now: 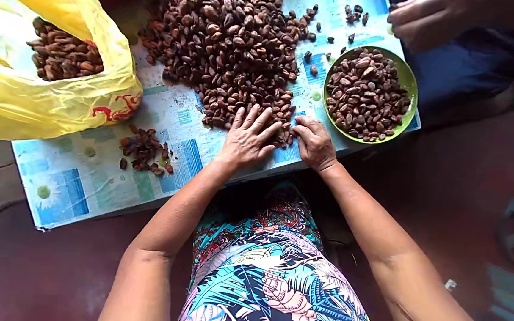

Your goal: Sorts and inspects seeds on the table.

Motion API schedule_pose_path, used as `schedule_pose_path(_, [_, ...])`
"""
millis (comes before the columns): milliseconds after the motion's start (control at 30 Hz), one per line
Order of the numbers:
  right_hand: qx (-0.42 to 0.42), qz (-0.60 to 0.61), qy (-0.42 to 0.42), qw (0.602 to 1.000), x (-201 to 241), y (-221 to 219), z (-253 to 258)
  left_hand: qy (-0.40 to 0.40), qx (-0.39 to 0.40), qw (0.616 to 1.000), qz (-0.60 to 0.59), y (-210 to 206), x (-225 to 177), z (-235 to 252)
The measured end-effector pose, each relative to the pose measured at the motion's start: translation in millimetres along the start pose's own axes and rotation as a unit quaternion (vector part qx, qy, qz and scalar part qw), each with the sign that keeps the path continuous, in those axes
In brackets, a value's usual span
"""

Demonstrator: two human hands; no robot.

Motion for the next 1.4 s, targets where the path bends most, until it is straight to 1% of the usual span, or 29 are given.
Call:
schedule_pose_path(167, [-0.005,-0.004,-0.004,1.000,-0.5,-0.5,-0.2,0.013,0.010,0.999,0.028,13.2,30.0,-23.7])
schedule_pose_path(233, [-0.009,0.001,-0.007,1.000,-1.8,0.2,-1.0,0.018,-0.011,1.000,0.013,19.9,36.3,-32.1])
schedule_pose_path(267, [-0.013,0.004,-0.008,1.000,-2.3,0.9,-0.6,0.022,-0.034,0.999,0.000,24.7,36.5,-34.9])
schedule_pose_path(333, [-0.020,0.009,-0.008,1.000,-2.2,1.5,-0.4,0.033,-0.105,0.993,-0.036,37.0,27.2,-36.9])
schedule_pose_path(400, [-0.026,0.012,-0.007,1.000,-1.7,1.8,-0.4,0.043,-0.164,0.984,-0.050,47.7,6.4,-30.8])
schedule_pose_path(500, [-0.036,0.009,-0.001,0.999,-1.2,2.4,-0.5,0.052,-0.195,0.978,-0.061,50.1,-26.6,-21.8])
schedule_pose_path(567, [-0.039,0.007,-0.003,0.999,-0.7,2.6,-1.0,0.069,-0.188,0.978,-0.060,48.4,-41.5,-29.1])
schedule_pose_path(667, [-0.038,0.007,-0.003,0.999,-0.8,1.7,-0.8,0.086,-0.142,0.985,-0.049,34.8,-47.5,-56.2])
schedule_pose_path(733, [-0.032,0.003,-0.003,0.999,-0.7,1.7,0.2,0.090,-0.137,0.986,-0.037,23.7,-37.0,-71.4])
schedule_pose_path(800, [-0.030,0.000,-0.006,1.000,-0.2,1.3,0.6,0.099,-0.154,0.983,-0.025,22.5,-18.6,-77.5])
schedule_pose_path(900, [-0.032,-0.005,-0.010,0.999,0.8,1.2,-0.1,0.122,-0.177,0.977,-0.005,32.8,-3.6,-68.2])
schedule_pose_path(967, [-0.033,-0.005,-0.010,0.999,0.7,1.9,0.8,0.117,-0.204,0.972,-0.011,41.7,-15.8,-52.9])
schedule_pose_path(1033, [-0.033,-0.002,-0.008,0.999,1.3,1.9,1.6,0.103,-0.215,0.971,-0.013,38.8,-34.8,-36.3])
schedule_pose_path(1100, [-0.035,0.003,-0.008,0.999,2.0,1.9,1.3,0.120,-0.202,0.972,0.008,27.8,-45.8,-22.1])
schedule_pose_path(1167, [-0.036,0.004,-0.007,0.999,2.2,3.0,0.7,0.153,-0.174,0.973,0.015,19.2,-47.1,-13.1])
schedule_pose_path(1233, [-0.037,0.001,-0.004,0.999,2.2,3.5,0.6,0.173,-0.167,0.971,0.012,17.5,-45.3,-9.6])
schedule_pose_path(1300, [-0.038,0.003,-0.005,0.999,2.2,3.3,0.2,0.182,-0.172,0.968,-0.009,19.5,-42.8,-10.7])
schedule_pose_path(1400, [-0.042,0.008,-0.007,0.999,0.7,3.2,0.0,0.203,-0.180,0.959,-0.084,28.6,-34.1,-18.3])
Point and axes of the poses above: each hand's wrist, its own z-axis towards the middle knuckle, its own y-axis out of the back of the hand, x = y × z, the point moved 6 cm from there along z, towards the middle knuckle, and after that the axes turned 8 degrees about z, right-handed, at the moved point
